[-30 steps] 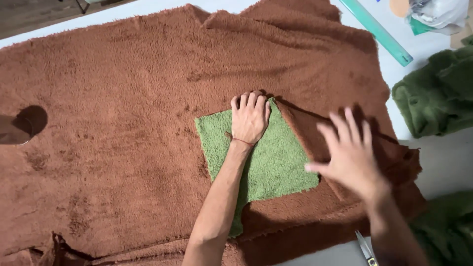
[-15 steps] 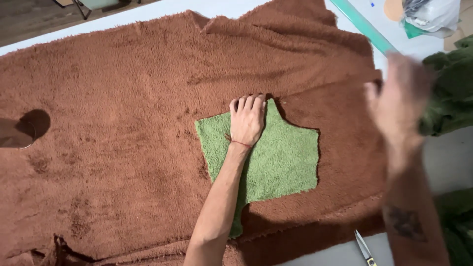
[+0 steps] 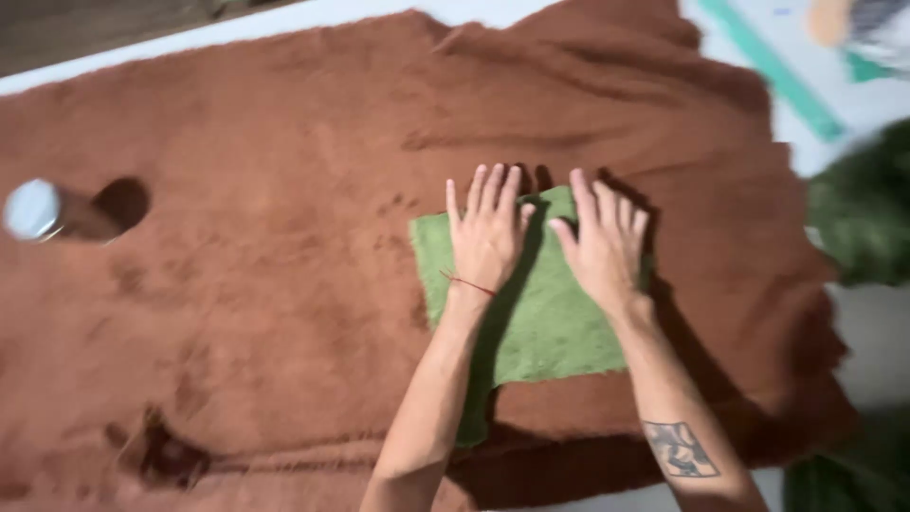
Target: Cutting a green fabric piece using a pair of scissors on a workbench.
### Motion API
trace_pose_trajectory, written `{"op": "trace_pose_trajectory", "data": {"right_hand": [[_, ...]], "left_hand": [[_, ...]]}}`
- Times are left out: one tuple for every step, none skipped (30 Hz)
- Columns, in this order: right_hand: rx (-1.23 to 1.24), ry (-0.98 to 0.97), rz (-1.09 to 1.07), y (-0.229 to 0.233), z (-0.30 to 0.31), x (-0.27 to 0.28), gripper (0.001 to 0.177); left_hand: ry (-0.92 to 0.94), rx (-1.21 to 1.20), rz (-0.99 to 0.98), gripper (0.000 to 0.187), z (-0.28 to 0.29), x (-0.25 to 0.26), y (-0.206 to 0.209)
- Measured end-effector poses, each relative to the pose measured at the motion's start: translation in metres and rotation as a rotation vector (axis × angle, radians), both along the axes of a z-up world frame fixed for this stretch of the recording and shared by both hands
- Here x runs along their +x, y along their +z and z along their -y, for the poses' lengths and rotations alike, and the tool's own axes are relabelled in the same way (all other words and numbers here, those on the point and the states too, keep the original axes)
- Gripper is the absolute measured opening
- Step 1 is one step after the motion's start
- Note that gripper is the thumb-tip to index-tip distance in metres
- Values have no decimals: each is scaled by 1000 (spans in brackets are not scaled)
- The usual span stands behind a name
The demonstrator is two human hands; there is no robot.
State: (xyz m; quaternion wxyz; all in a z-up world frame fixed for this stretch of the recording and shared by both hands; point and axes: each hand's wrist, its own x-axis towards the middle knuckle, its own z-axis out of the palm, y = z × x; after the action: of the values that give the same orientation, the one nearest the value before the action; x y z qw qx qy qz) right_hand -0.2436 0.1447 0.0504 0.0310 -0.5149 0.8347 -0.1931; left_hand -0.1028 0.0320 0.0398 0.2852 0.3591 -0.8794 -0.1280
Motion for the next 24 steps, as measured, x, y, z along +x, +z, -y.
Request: {"op": "trace_pose_trajectory", "data": {"right_hand": [[-14, 71, -78, -4, 1, 4, 74], [-32, 142, -157, -8, 2, 7, 75], [-33, 153, -148, -15, 5, 5, 75], [0, 217, -177, -23, 8, 2, 76], [38, 275, -208, -30, 9, -1, 77], [42, 280, -202, -30, 8, 0, 77], [53, 283, -177, -29, 9, -1, 78], [65, 285, -151, -28, 11, -2, 80], [69, 290, -151, -22, 9, 2, 80], [55, 274, -136, -16, 6, 5, 80], [40, 256, -123, -10, 4, 6, 81], [41, 259, -126, -3, 3, 12, 81], [33, 272, -120, 2, 2, 17, 81], [25, 285, -114, 8, -1, 23, 82], [29, 286, -112, 3, 0, 25, 82], [36, 314, -99, -1, 0, 26, 81], [42, 342, -88, -6, 0, 28, 80], [45, 343, -87, -7, 0, 29, 80], [49, 353, -82, -7, 2, 28, 80], [53, 362, -78, -8, 4, 26, 79], [59, 359, -76, -7, 4, 24, 79], [55, 357, -99, -7, 5, 22, 81], [64, 358, -111, -8, -1, 23, 82], [84, 356, -100, -3, -15, 25, 82]], "left_hand": [[26, -17, 78, 51, -4, 14, 0], [51, -32, 156, 60, -8, 27, -1], [62, -31, 165, 60, -7, 36, -3], [68, -15, 211, 65, -6, 44, -5], [65, 6, 254, 70, -7, 51, -8], [69, 12, 259, 70, -6, 57, -8], [83, 7, 265, 72, -3, 62, -7], [97, 2, 271, 74, 1, 66, -5], [101, 6, 271, 74, -1, 70, -1], [120, -5, 278, 75, -3, 75, 3], [137, -20, 282, 75, -3, 78, 8], [139, -18, 280, 75, -7, 79, 11], [120, -17, 274, 76, -12, 81, 15], [101, -15, 268, 78, -17, 83, 19], [101, -10, 269, 78, -18, 82, 16], [59, 10, 269, 79, -19, 81, 14], [17, 30, 268, 80, -20, 80, 12], [17, 33, 268, 80, -21, 80, 10], [-4, 52, 270, 81, -18, 79, 9], [-25, 72, 272, 81, -16, 78, 8], [-29, 77, 272, 81, -13, 81, 9], [-13, 76, 257, 79, -10, 84, 9], [2, 89, 249, 78, -13, 90, 7], [-3, 110, 257, 78, -22, 101, 9]]}}
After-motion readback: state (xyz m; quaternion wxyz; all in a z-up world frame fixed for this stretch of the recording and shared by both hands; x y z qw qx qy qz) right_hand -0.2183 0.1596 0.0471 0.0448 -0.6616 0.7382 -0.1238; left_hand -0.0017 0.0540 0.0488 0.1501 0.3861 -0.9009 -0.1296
